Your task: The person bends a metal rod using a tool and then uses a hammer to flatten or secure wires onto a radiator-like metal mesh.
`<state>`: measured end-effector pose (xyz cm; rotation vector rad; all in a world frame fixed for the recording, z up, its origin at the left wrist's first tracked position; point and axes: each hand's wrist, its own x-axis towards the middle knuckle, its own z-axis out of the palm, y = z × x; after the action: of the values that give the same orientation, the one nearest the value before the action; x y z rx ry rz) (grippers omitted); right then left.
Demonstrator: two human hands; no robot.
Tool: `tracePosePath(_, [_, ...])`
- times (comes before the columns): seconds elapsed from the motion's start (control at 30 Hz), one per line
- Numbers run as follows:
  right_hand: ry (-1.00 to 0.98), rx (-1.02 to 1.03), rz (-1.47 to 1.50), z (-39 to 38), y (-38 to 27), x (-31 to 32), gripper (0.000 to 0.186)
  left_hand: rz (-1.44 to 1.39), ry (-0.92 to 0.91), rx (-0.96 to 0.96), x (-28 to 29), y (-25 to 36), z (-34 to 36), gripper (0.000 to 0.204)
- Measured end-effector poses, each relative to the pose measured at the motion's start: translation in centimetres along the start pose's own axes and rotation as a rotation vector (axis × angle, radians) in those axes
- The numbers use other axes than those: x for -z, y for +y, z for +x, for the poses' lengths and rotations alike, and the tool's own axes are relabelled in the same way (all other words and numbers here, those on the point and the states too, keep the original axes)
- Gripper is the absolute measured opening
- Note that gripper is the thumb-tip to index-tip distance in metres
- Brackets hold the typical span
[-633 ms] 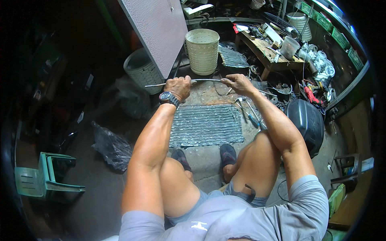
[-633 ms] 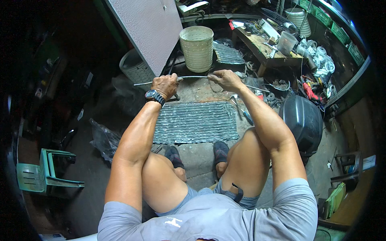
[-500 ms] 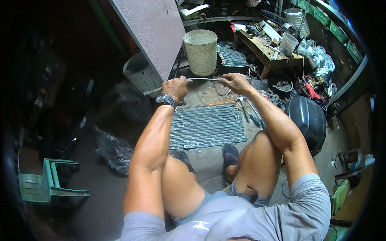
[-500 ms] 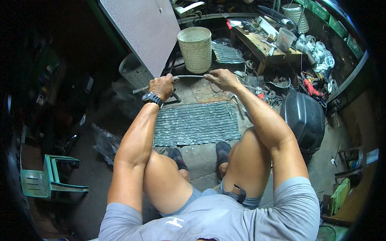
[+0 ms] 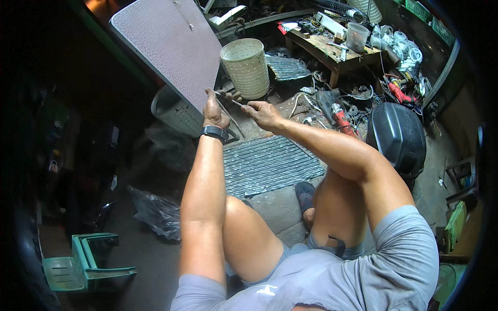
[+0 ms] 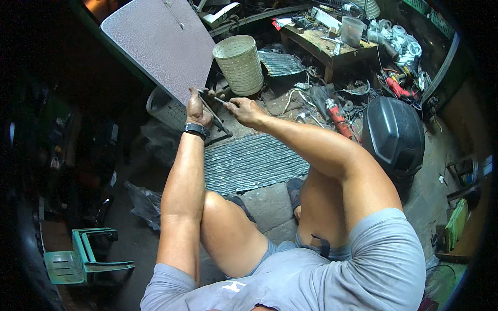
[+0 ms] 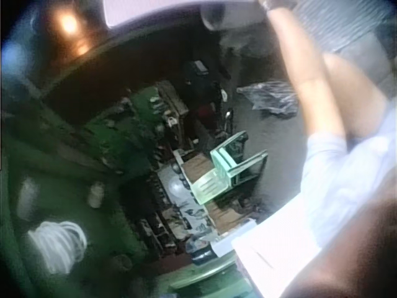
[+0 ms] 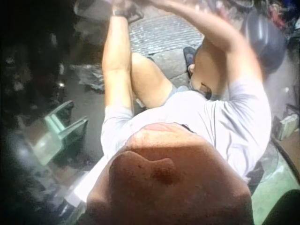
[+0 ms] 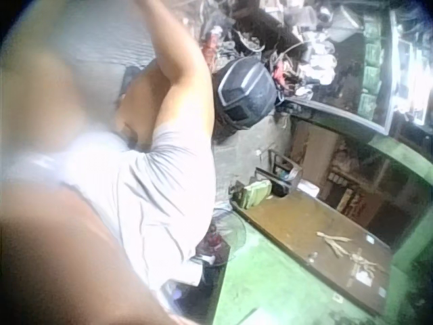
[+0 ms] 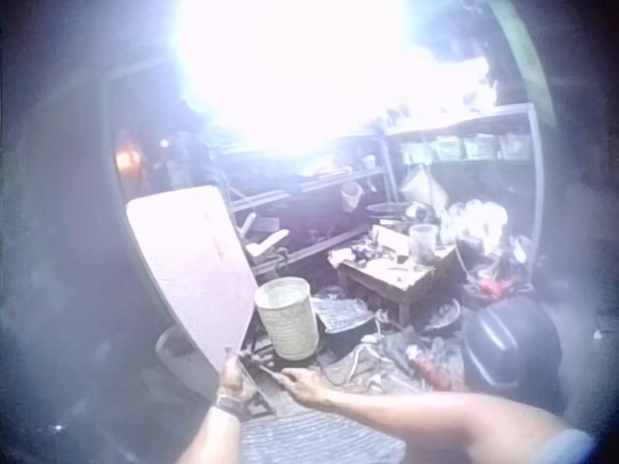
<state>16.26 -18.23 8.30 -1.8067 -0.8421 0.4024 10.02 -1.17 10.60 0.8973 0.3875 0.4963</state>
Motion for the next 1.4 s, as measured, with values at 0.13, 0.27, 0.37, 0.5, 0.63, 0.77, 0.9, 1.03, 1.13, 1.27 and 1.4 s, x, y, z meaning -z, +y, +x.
tracePosePath(0.13, [-0.152,0.009,0.052,0.6,0.0,-1.6,0.043,-0.256,0.306,-0.058,-1.4,1.0,0.5,0.066])
tracePosePath(0.27, [-0.066,0.209,-0.350,0.2,0.3,-1.4,0.043,-0.372,0.477,-0.192,2.4,3.6,0.7,0.066])
tracePosePath(0.37, [-0.086,0.197,-0.491,-0.2,1.5,-1.0,0.039,-0.434,0.618,-0.221,3.2,1.8,0.9,0.061])
tracePosePath(0.5, [-0.066,0.359,-0.480,2.8,-0.7,-1.1,0.037,0.168,0.876,-0.580,8.1,5.3,4.4,0.054])
tracePosePath(0.63, [-0.082,0.375,-0.629,2.4,3.6,2.9,0.033,1.404,0.473,-0.941,5.1,0.9,-0.2,0.073])
tracePosePath(0.77, [-0.108,0.481,-0.733,2.2,2.2,3.8,0.029,1.804,-0.360,-0.434,2.1,1.3,-3.4,0.064])
tracePosePath(0.9, [-0.133,0.519,-0.756,2.1,1.1,4.3,0.027,1.978,-0.395,-0.227,2.1,1.2,-3.7,0.047])
tracePosePath(1.03, [-0.100,0.435,-0.763,2.2,1.6,4.8,0.029,2.033,-0.294,-0.303,0.8,-0.2,-3.9,0.047])
tracePosePath(1.13, [-0.091,0.390,-0.763,2.0,2.1,4.9,0.031,2.071,-0.229,-0.306,-0.1,-1.2,-4.4,0.048])
tracePosePath(1.27, [-0.027,0.239,-0.670,2.4,2.4,4.3,0.036,1.967,-0.092,-0.253,-1.9,-2.9,-4.7,0.048])
tracePosePath(1.4, [0.129,0.157,-0.428,4.6,1.0,4.3,0.055,1.750,0.103,-0.233,-2.4,-3.1,-3.8,0.048])
